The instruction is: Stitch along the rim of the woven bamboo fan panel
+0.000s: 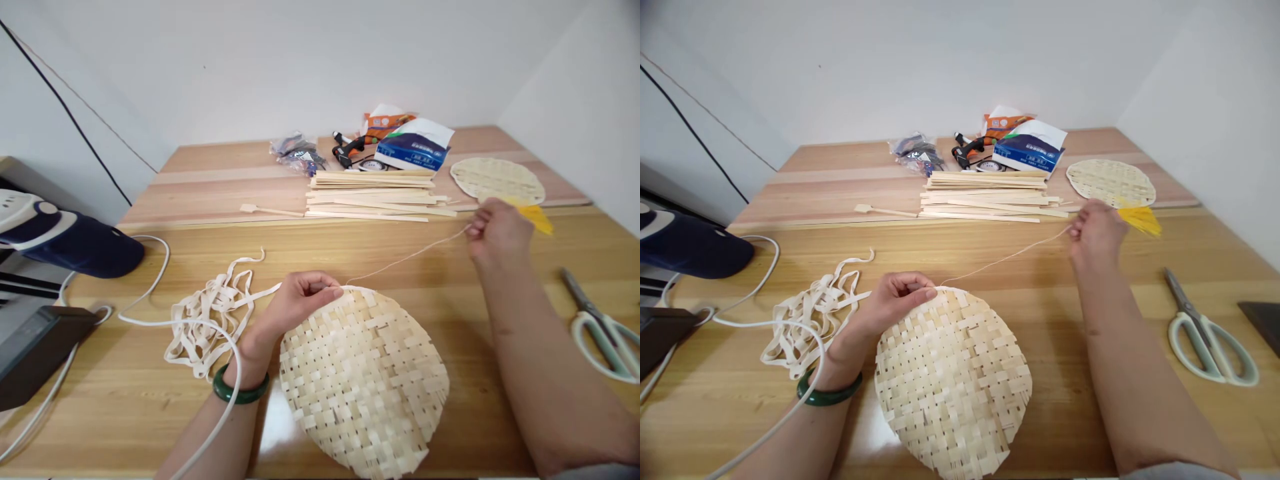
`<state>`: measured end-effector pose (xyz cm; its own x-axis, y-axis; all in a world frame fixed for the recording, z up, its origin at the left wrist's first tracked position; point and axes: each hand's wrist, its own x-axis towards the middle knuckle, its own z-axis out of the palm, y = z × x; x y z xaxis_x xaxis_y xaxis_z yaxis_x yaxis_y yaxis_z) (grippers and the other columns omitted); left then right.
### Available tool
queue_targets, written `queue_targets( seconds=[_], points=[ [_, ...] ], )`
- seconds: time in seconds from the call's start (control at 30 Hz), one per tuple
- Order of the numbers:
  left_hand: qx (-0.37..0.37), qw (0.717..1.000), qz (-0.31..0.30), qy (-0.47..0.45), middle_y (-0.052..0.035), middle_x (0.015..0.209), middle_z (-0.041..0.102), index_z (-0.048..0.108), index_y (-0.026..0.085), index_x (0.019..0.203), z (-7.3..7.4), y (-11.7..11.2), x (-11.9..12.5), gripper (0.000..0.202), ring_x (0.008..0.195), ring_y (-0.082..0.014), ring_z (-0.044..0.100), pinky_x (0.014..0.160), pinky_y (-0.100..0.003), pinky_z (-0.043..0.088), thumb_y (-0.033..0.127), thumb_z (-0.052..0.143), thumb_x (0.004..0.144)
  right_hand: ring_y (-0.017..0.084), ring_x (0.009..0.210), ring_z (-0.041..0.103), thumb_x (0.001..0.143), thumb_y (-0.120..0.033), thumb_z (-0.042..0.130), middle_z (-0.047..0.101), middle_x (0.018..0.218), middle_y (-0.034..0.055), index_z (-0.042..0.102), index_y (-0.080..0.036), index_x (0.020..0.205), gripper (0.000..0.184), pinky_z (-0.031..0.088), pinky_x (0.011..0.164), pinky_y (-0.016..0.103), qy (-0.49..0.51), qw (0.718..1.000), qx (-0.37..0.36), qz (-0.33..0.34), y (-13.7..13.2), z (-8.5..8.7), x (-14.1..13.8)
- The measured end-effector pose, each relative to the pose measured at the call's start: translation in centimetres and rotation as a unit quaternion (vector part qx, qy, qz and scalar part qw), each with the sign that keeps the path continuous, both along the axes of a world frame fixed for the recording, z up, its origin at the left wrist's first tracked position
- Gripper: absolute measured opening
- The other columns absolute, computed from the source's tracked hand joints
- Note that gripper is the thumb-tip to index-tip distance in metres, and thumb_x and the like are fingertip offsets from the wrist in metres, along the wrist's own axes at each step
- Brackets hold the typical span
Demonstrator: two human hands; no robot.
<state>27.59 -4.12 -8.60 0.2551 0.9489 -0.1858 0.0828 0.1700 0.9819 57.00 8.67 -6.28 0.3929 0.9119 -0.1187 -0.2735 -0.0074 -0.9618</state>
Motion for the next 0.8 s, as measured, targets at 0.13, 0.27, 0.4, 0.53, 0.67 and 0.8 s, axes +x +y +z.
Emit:
queue_targets(
  seconds=[0.13, 0.27, 0.4, 0.53, 0.67, 0.8],
  points=[
    [-0.003, 1.0, 0.007, -0.007, 0.0008, 0.067, 0.061, 0.067, 0.014, 0.075, 0.0, 0.1, -0.1, 0.023, 0.057, -0.0078, 0.047, 0.052, -0.019, 0.035, 0.037, 0.07, 0.079, 0.004, 0.038, 0.033, 0.067, -0.013, 0.069, 0.04, 0.045, -0.0082, 0.066, -0.016, 0.077, 0.011, 0.023, 0.036, 0.018, -0.019, 0.982, -0.052, 0.179, -2.4, -0.5, -5.1],
    [0.002, 1.0, 0.015, 0.002, 0.0003, 0.068, 0.062, 0.068, 0.014, 0.076, 0.1, 0.2, -0.3, 0.023, 0.059, -0.0081, 0.048, 0.053, -0.02, 0.035, 0.037, 0.069, 0.08, 0.01, 0.052, 0.052, 0.083, -0.039, 0.061, 0.066, 0.07, 0.0009, 0.073, -0.021, 0.102, 0.029, 0.045, 0.053, 0.025, -0.182, 0.846, -0.008, 0.502, -5.2, -1.1, -9.0],
    [0.0, 1.0, 0.018, 0.017, 0.0004, 0.066, 0.06, 0.069, 0.014, 0.076, 0.1, 0.2, -0.4, 0.024, 0.057, -0.0087, 0.047, 0.052, -0.021, 0.034, 0.038, 0.069, 0.079, 0.018, 0.093, 0.063, 0.085, -0.042, 0.059, 0.073, 0.1, 0.0023, 0.075, -0.025, 0.1, 0.028, 0.047, 0.08, 0.03, -0.213, 0.772, 0.0, 0.598, -5.9, -1.8, -9.7],
    [-0.011, 1.0, 0.016, 0.024, 0.0018, 0.061, 0.058, 0.07, 0.015, 0.078, 0.0, 0.1, -0.4, 0.026, 0.052, -0.0077, 0.044, 0.048, -0.02, 0.031, 0.04, 0.069, 0.079, 0.018, 0.088, 0.062, 0.083, -0.045, 0.061, 0.073, 0.097, 0.0024, 0.075, -0.022, 0.095, 0.03, 0.046, 0.076, 0.029, -0.202, 0.758, -0.04, 0.619, -5.4, -1.7, -9.0],
    [-0.015, 1.0, 0.019, 0.02, 0.0012, 0.064, 0.06, 0.069, 0.014, 0.077, 0.1, 0.2, -0.3, 0.025, 0.054, -0.0076, 0.046, 0.049, -0.019, 0.033, 0.039, 0.069, 0.079, 0.014, 0.075, 0.057, 0.081, -0.046, 0.062, 0.069, 0.083, 0.0013, 0.074, -0.02, 0.085, 0.029, 0.042, 0.068, 0.027, -0.235, 0.76, -0.023, 0.605, -5.1, -1.6, -8.7],
    [-0.002, 1.0, 0.02, 0.018, 0.0012, 0.065, 0.061, 0.069, 0.014, 0.076, 0.1, 0.2, -0.1, 0.024, 0.056, -0.0074, 0.047, 0.05, -0.019, 0.035, 0.037, 0.07, 0.079, 0.014, 0.071, 0.054, 0.082, -0.051, 0.06, 0.066, 0.08, 0.0006, 0.072, -0.02, 0.084, 0.033, 0.04, 0.064, 0.026, -0.244, 0.763, -0.023, 0.598, -5.1, -2.0, -8.6]
  ],
)
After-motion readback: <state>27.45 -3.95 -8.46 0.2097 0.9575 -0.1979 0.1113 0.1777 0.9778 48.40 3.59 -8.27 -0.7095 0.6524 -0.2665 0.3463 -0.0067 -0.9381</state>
